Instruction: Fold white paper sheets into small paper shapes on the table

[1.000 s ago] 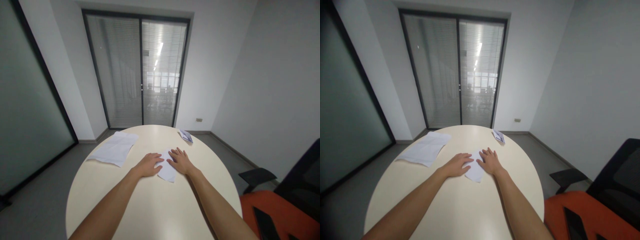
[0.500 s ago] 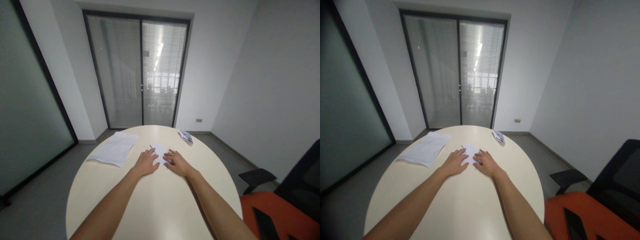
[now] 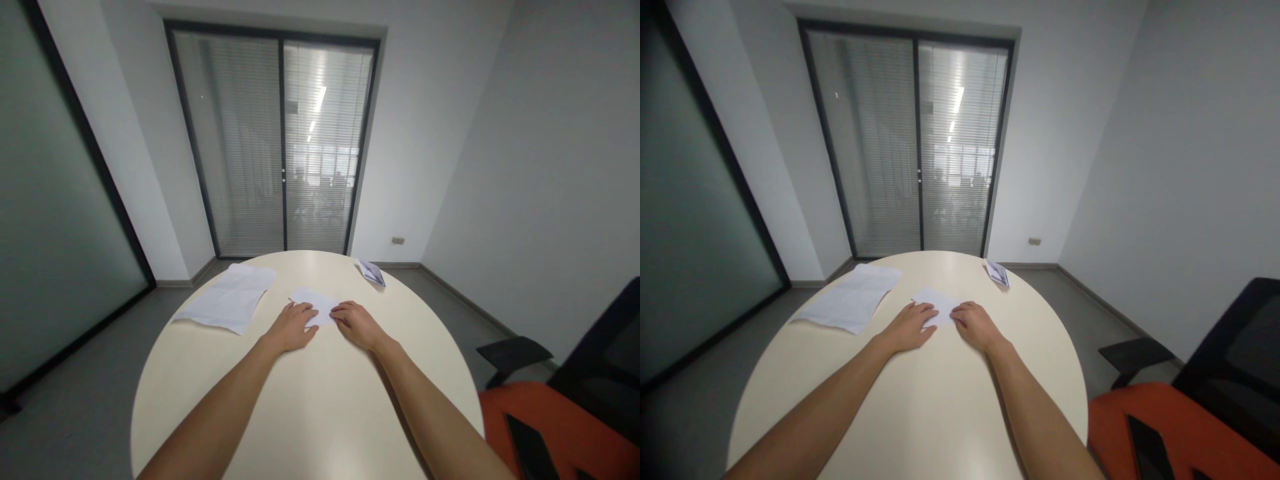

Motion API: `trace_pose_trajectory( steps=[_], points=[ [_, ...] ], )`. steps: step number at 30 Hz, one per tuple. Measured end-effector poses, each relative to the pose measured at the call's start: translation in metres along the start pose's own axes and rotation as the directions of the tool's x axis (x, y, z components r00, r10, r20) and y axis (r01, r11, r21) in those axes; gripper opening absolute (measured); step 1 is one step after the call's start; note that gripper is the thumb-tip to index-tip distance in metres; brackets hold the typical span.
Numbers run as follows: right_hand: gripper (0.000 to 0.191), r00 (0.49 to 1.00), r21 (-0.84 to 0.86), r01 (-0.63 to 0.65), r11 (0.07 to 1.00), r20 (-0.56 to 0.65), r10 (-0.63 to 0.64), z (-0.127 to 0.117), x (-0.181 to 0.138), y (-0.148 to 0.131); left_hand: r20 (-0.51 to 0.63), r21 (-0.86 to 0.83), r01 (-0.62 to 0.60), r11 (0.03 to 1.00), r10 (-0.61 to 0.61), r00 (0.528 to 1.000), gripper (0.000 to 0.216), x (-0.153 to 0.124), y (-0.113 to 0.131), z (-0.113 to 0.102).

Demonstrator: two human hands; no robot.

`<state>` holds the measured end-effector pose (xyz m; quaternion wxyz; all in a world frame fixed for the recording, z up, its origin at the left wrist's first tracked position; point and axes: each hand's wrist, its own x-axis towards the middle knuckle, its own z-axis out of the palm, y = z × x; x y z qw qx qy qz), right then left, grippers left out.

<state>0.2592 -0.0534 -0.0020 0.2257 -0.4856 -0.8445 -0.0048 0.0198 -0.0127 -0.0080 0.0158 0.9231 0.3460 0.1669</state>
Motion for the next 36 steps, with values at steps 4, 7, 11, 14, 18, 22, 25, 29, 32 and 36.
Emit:
trace_pose_trajectory(
  steps=[4, 7, 11, 14, 18, 22, 25, 29, 32, 36],
  points=[
    [0.029, 1.0, 0.013, -0.027, 1.0, 0.012, 0.027, -0.004, -0.001, -0.005, -0.019, -0.017, -0.015, 1.0, 0.015, 1.0, 0.042, 0.0, 0.001, -0.001],
    [0.03, 0.999, 0.026, -0.042, 0.999, 0.025, 0.041, -0.006, -0.001, -0.006, -0.037, -0.032, -0.023, 0.999, 0.021, 0.999, 0.041, 0.0, 0.002, -0.001],
    [0.029, 0.998, 0.042, -0.053, 0.998, 0.031, 0.052, -0.006, -0.002, -0.004, -0.067, -0.034, -0.026, 0.999, 0.024, 0.997, 0.037, 0.001, 0.003, -0.003],
    [0.031, 0.998, 0.035, -0.065, 0.997, 0.02, 0.064, -0.005, -0.002, -0.004, -0.086, -0.043, -0.021, 0.999, 0.018, 0.996, 0.031, 0.003, 0.006, -0.005],
    [0.033, 0.998, 0.014, -0.065, 0.998, 0.002, 0.065, -0.004, -0.002, -0.005, -0.097, -0.064, 0.006, 0.998, -0.012, 0.995, 0.031, 0.005, 0.01, -0.01],
    [0.029, 0.997, -0.011, -0.077, 0.997, 0.014, 0.077, -0.006, -0.002, -0.008, -0.099, -0.061, 0.01, 0.998, -0.016, 0.995, 0.035, 0.004, 0.011, -0.013],
    [0.031, 0.994, -0.028, -0.107, 0.994, 0.012, 0.108, -0.009, -0.001, -0.008, -0.11, -0.044, 0.003, 0.999, -0.008, 0.994, 0.037, 0.004, 0.01, -0.011],
    [0.034, 0.982, -0.047, -0.187, 0.981, -0.003, 0.187, -0.009, -0.002, -0.005, -0.104, 0.006, 0.033, 0.999, -0.032, 0.994, 0.034, 0.005, 0.006, -0.008],
    [0.036, 0.965, -0.033, -0.262, 0.965, -0.02, 0.261, -0.008, -0.002, -0.001, -0.091, 0.044, 0.087, 0.995, -0.083, 0.992, 0.023, 0.006, 0.001, -0.007],
    [0.035, 0.949, 0.019, -0.311, 0.95, -0.045, 0.311, -0.008, -0.003, 0.004, -0.112, 0.011, 0.189, 0.982, -0.187, 0.976, 0.021, 0.006, -0.006, -0.009]
  ],
)
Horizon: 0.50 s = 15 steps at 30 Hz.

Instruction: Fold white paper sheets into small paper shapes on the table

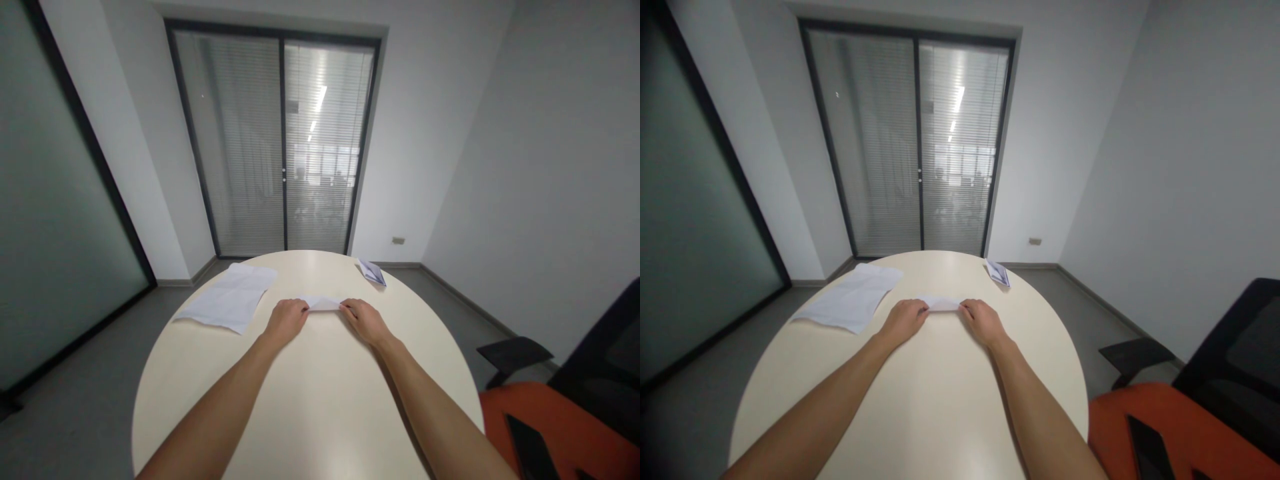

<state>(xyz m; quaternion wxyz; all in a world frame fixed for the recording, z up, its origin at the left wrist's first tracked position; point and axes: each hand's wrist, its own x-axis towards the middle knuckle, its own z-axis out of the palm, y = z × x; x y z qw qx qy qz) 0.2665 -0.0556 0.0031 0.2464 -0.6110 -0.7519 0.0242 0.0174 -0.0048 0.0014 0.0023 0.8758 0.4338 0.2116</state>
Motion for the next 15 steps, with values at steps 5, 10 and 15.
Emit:
trace_pose_trajectory(
  steps=[5, 10, 15],
  points=[
    [0.033, 0.998, 0.079, -0.026, 0.997, -0.046, 0.03, -0.001, 0.0, 0.004, -0.029, -0.063, 0.061, 0.996, -0.063, 0.998, 0.021, 0.0, -0.003, -0.001],
    [0.031, 0.993, 0.151, -0.081, 0.985, -0.068, 0.092, 0.003, 0.0, 0.013, -0.067, -0.13, 0.117, 0.985, -0.126, 0.99, 0.021, 0.0, -0.004, -0.001],
    [0.027, 0.984, 0.187, -0.124, 0.974, -0.107, 0.146, 0.007, 0.002, 0.021, -0.105, -0.22, 0.144, 0.965, -0.17, 0.98, 0.02, 0.0, -0.009, 0.004]
  ],
)
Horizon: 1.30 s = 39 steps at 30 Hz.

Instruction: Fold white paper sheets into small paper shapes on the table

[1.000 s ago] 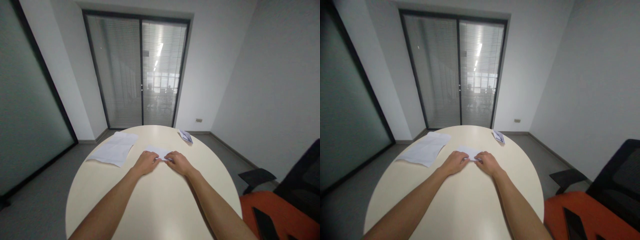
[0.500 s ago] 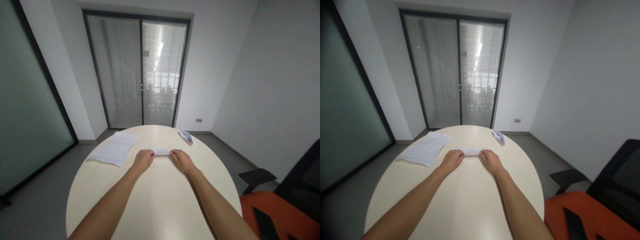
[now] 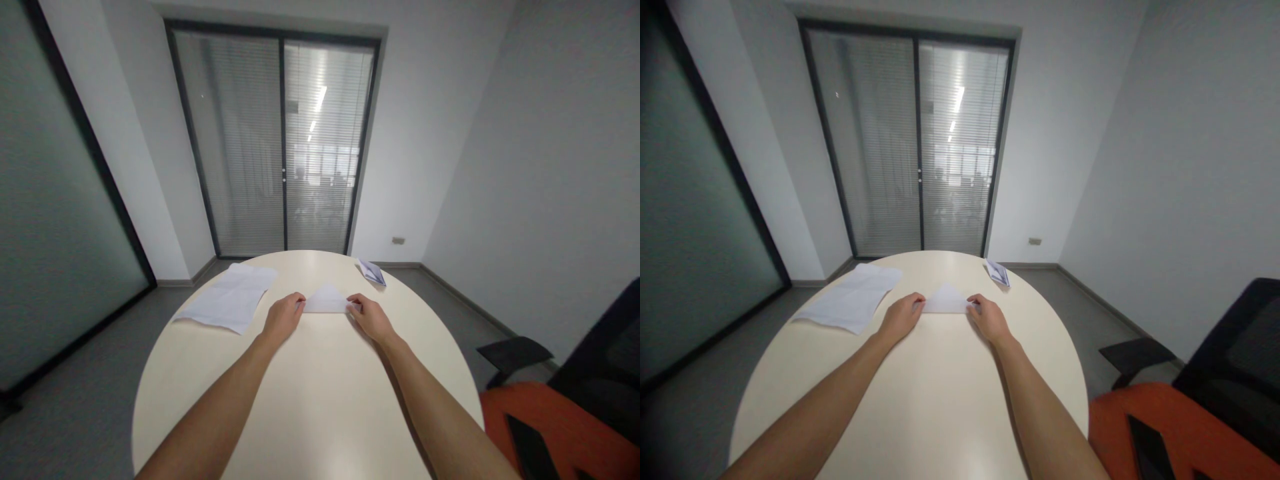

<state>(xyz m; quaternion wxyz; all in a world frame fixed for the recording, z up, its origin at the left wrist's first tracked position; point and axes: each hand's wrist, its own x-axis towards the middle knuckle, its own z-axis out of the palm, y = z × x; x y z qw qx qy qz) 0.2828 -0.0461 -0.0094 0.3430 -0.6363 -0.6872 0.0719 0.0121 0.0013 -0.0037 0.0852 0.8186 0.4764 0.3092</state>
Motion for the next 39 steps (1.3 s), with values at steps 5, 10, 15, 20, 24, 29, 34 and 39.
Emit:
trace_pose_trajectory(
  steps=[5, 10, 15, 20, 24, 29, 34, 39],
  points=[
    [0.023, 0.999, 0.046, -0.024, 0.999, -0.046, 0.027, -0.002, 0.001, -0.001, -0.019, -0.034, 0.02, 0.999, -0.021, 1.0, 0.021, 0.002, -0.004, 0.004],
    [0.026, 0.992, 0.101, -0.001, 0.995, -0.122, 0.013, -0.003, 0.001, -0.005, -0.107, -0.075, 0.025, 0.997, -0.033, 0.994, 0.019, 0.003, -0.003, 0.004],
    [0.042, 0.98, 0.174, -0.022, 0.984, -0.192, 0.056, -0.003, 0.002, -0.007, -0.176, -0.142, 0.034, 0.989, -0.059, 0.983, 0.021, 0.004, -0.001, 0.001],
    [0.052, 0.969, 0.178, -0.084, 0.98, -0.215, 0.122, -0.001, 0.003, -0.005, -0.094, -0.099, 0.14, 0.985, -0.149, 0.984, 0.025, 0.005, 0.0, 0.001],
    [0.054, 0.964, 0.091, -0.167, 0.982, -0.194, 0.182, 0.004, 0.003, 0.005, 0.007, 0.028, 0.127, 0.992, -0.127, 0.992, 0.025, 0.001, 0.0, 0.001],
    [0.056, 0.979, 0.058, -0.163, 0.985, -0.114, 0.169, 0.007, 0.002, 0.016, 0.113, 0.161, 0.055, 0.985, -0.074, 0.991, 0.027, -0.003, 0.004, 0.001],
    [0.038, 0.994, -0.178, 0.066, 0.982, -0.068, -0.08, 0.004, 0.0, 0.003, 0.134, 0.203, 0.031, 0.979, -0.059, 0.989, 0.028, -0.004, 0.008, 0.001],
    [0.04, 0.936, -0.094, 0.342, 0.935, 0.121, -0.33, 0.008, -0.009, -0.029, 0.094, 0.196, -0.043, 0.98, 0.025, 0.995, 0.031, -0.004, 0.012, 0.002]
  ],
)
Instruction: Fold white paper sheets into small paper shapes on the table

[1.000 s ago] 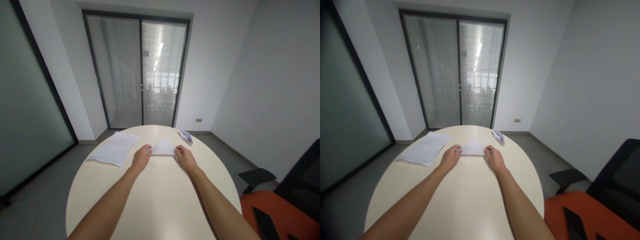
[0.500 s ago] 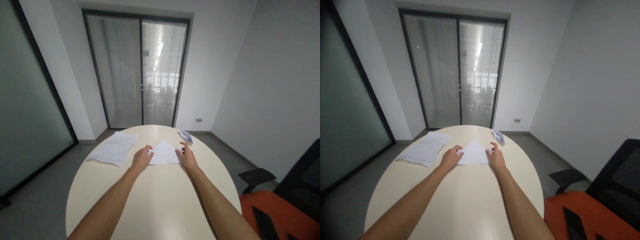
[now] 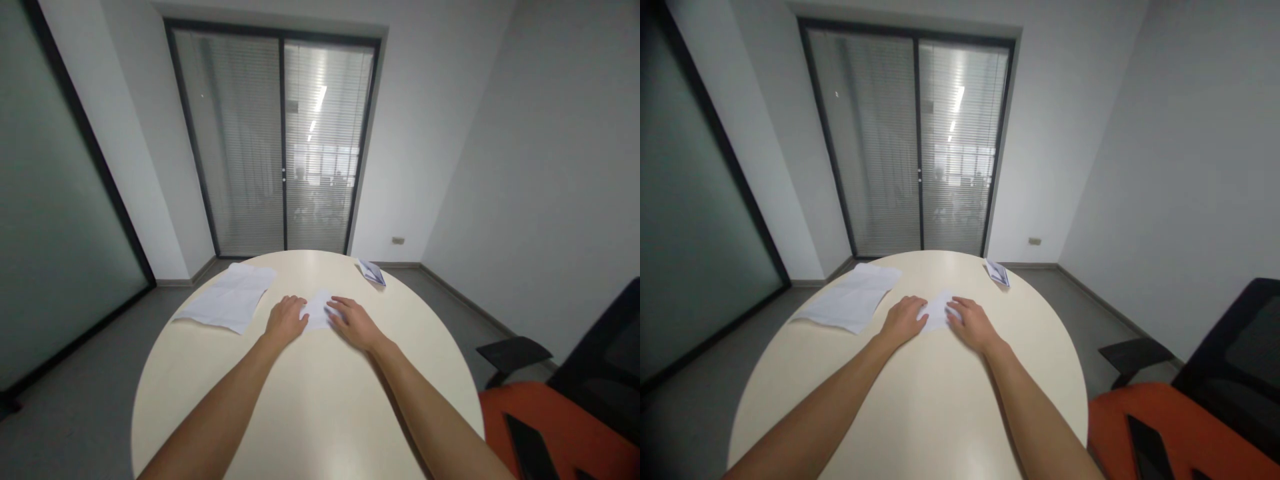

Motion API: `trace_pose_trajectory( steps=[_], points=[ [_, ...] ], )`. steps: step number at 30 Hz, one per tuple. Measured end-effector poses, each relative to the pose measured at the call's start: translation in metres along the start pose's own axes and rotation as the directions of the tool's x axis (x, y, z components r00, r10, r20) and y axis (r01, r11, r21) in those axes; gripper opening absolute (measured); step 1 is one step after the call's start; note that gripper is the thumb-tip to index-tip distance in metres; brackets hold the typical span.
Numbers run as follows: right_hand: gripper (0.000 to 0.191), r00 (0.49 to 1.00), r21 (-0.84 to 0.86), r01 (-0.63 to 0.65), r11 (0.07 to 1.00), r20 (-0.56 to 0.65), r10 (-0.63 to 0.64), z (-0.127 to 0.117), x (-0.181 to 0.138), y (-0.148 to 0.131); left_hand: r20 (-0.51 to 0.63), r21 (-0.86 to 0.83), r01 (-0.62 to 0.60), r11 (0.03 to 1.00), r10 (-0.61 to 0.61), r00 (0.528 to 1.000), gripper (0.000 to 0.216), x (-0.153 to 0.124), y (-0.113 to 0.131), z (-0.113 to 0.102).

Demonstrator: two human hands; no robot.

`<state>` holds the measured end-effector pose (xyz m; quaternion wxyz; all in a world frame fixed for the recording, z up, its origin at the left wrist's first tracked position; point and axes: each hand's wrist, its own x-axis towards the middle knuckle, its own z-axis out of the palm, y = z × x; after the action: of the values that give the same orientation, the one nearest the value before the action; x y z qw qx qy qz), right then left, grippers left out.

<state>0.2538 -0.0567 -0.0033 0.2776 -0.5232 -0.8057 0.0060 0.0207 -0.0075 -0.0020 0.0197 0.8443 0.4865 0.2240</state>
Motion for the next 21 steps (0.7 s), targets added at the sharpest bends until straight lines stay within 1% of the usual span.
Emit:
trace_pose_trajectory(
  steps=[1, 3, 5, 7, 9, 13, 16, 18, 21],
  points=[
    [0.042, 0.997, 0.02, 0.059, 0.998, 0.047, -0.06, 0.001, 0.0, -0.006, -0.019, 0.001, -0.039, 0.999, 0.039, 0.999, 0.033, 0.0, 0.0, 0.0],
    [0.045, 0.985, 0.046, 0.123, 0.991, 0.117, -0.128, 0.003, -0.001, -0.014, -0.031, -0.011, -0.153, 0.988, 0.152, 0.988, 0.039, 0.001, 0.001, 0.001],
    [0.047, 0.978, 0.058, 0.136, 0.989, 0.154, -0.143, 0.005, -0.001, -0.017, 0.019, -0.051, -0.267, 0.962, 0.268, 0.963, 0.046, 0.002, 0.001, 0.004],
    [0.046, 0.979, 0.073, 0.119, 0.99, 0.159, -0.129, 0.006, -0.002, -0.014, 0.094, -0.103, -0.32, 0.942, 0.329, 0.94, 0.051, 0.002, 0.0, 0.007],
    [0.046, 0.985, 0.081, 0.081, 0.993, 0.143, -0.092, 0.007, -0.002, -0.009, 0.133, -0.142, -0.322, 0.936, 0.34, 0.931, 0.05, 0.001, -0.001, 0.01],
    [0.042, 0.994, 0.016, -0.045, 0.999, 0.098, 0.043, 0.006, -0.002, 0.002, 0.089, -0.175, -0.353, 0.919, 0.372, 0.924, 0.04, -0.001, 0.001, 0.01],
    [0.041, 0.99, -0.053, -0.112, 0.992, 0.076, 0.116, 0.002, -0.002, 0.003, 0.075, -0.189, -0.416, 0.89, 0.435, 0.897, 0.035, -0.004, 0.007, 0.004],
    [0.044, 0.987, -0.066, -0.127, 0.99, 0.094, 0.133, 0.0, -0.002, -0.001, 0.08, -0.203, -0.466, 0.861, 0.489, 0.869, 0.033, -0.005, 0.012, 0.0],
    [0.052, 0.976, 0.01, -0.078, 0.997, 0.203, 0.075, 0.001, -0.001, -0.008, 0.091, -0.24, -0.539, 0.807, 0.572, 0.815, 0.03, -0.006, 0.019, -0.006]
  ],
)
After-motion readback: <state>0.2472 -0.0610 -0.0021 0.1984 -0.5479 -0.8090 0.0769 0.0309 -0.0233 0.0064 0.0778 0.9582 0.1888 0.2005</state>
